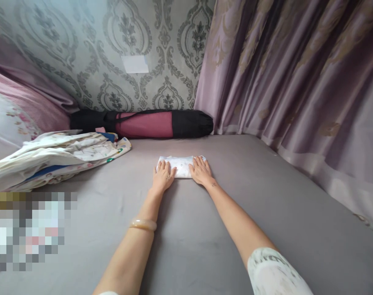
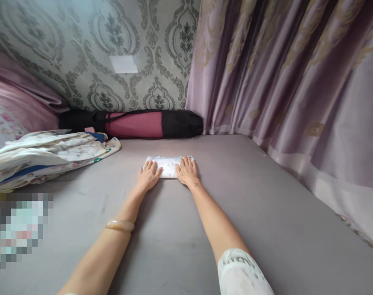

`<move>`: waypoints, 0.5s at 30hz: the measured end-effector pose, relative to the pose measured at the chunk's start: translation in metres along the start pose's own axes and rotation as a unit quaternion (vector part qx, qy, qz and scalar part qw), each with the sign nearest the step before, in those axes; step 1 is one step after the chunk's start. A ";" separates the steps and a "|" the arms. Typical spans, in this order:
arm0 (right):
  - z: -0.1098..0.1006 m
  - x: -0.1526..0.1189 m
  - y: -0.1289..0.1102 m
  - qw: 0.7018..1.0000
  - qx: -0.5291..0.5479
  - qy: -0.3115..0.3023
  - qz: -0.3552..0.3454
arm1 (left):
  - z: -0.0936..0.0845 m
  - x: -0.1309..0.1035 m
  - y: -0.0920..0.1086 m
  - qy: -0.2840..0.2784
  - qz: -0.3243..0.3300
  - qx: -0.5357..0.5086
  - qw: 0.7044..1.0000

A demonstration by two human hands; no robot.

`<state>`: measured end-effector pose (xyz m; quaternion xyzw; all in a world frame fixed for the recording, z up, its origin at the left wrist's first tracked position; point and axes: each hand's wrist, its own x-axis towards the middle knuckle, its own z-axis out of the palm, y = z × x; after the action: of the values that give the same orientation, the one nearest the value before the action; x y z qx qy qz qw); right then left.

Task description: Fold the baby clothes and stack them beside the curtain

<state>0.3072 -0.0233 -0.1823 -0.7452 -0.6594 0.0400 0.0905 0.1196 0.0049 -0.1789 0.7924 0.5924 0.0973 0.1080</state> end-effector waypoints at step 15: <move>-0.020 -0.005 -0.036 0.997 0.061 -0.009 -0.054 | -0.008 0.009 0.040 0.040 0.071 0.014 0.997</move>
<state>0.2750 -0.0262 -0.1563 -0.7015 -0.6955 0.0823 0.1317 0.1564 0.0029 -0.1593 0.8296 0.5395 0.1282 0.0654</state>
